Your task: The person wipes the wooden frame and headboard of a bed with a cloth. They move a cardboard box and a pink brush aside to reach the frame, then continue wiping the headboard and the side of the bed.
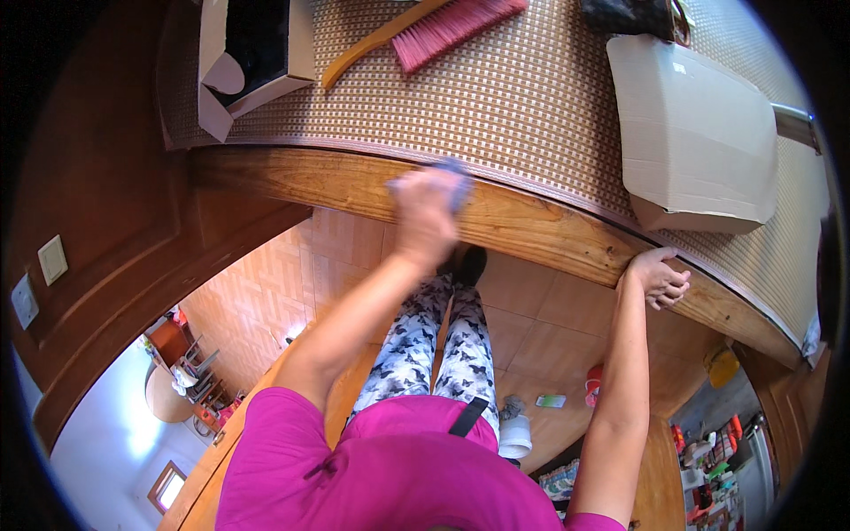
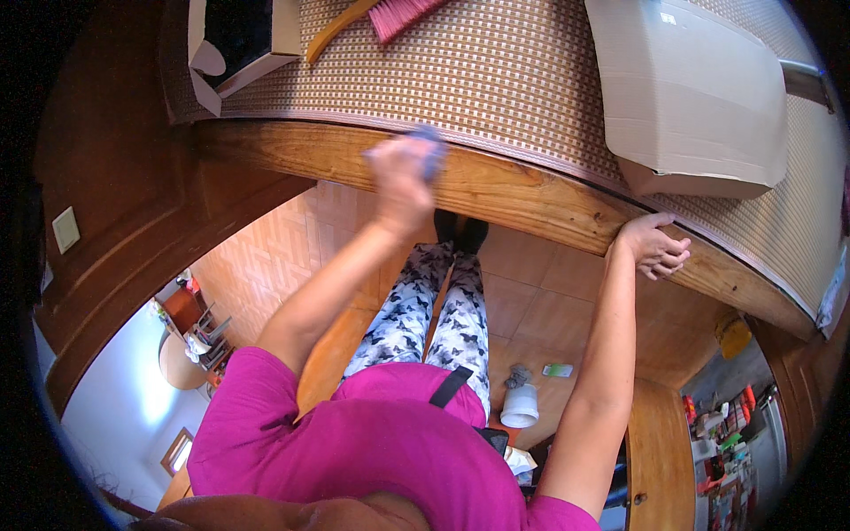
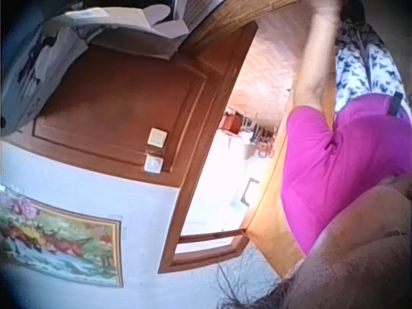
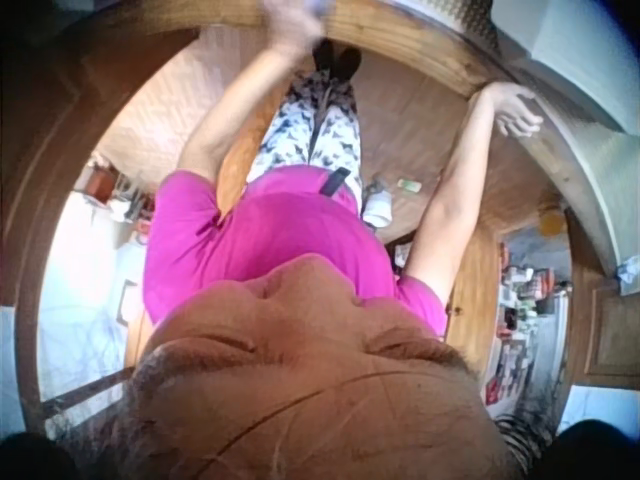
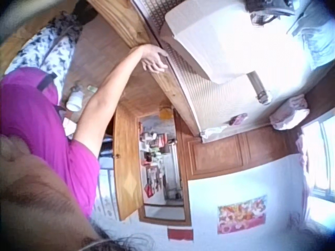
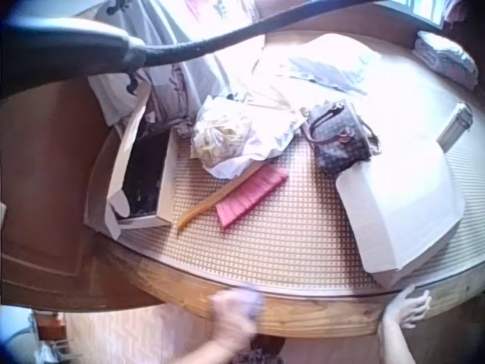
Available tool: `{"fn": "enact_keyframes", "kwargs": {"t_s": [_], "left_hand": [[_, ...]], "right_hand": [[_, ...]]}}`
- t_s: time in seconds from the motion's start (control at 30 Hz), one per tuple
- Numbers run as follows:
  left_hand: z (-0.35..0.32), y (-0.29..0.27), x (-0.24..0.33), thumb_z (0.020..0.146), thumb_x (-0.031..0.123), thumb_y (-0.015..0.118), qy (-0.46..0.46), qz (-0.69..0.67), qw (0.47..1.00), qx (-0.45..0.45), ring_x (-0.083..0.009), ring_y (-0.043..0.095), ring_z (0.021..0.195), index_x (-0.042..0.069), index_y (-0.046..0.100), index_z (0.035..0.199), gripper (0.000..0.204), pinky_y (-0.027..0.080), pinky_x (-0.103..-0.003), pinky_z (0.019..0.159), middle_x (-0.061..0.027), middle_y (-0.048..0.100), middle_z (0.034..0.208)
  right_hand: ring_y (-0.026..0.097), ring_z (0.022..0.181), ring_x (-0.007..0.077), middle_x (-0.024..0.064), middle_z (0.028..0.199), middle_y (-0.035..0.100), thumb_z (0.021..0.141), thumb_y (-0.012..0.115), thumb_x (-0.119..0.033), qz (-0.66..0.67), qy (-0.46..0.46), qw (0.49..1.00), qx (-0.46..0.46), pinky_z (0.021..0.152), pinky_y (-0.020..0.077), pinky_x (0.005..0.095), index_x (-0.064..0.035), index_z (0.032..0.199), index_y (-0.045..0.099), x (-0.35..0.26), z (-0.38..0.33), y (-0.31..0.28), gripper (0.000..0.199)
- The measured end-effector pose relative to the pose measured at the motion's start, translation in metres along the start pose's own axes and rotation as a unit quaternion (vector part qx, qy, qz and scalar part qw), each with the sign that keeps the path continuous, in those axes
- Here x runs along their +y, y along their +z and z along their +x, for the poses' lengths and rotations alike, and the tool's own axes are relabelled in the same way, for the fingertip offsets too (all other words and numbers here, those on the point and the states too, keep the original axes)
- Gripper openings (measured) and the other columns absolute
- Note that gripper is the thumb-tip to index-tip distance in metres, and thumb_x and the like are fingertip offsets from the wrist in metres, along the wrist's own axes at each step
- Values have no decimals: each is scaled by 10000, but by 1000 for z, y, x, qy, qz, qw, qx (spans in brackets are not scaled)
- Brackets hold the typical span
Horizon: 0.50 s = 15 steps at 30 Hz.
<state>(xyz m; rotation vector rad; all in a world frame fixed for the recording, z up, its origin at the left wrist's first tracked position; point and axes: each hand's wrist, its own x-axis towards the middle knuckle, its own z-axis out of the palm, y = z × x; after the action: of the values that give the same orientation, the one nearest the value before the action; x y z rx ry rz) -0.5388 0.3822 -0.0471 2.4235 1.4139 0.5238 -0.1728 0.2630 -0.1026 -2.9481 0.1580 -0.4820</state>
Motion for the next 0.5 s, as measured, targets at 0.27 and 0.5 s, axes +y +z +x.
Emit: {"fn": "enact_keyframes", "kwargs": {"t_s": [0.27,0.5], "left_hand": [[-4,73,118,797,138,660,164,-41,984,-55,-263,441,1283,189,623,1237,445,343,-480,1031,-28,513,1304],[-20,-57,-81,726,91,777,6,80,997,-6,-284,531,1222,203,647,1224,526,396,-454,1019,-55,594,1247]], "right_hand": [[297,1439,327,93,1529,382,904,601,-528,12,10,1000,-3,1121,241,579,-145,1415,474,-4,-2,-1,651],[316,1437,324,91,1517,410,885,619,-539,8,10,1000,24,1114,249,596,-157,1401,493,2,5,6,654]]}}
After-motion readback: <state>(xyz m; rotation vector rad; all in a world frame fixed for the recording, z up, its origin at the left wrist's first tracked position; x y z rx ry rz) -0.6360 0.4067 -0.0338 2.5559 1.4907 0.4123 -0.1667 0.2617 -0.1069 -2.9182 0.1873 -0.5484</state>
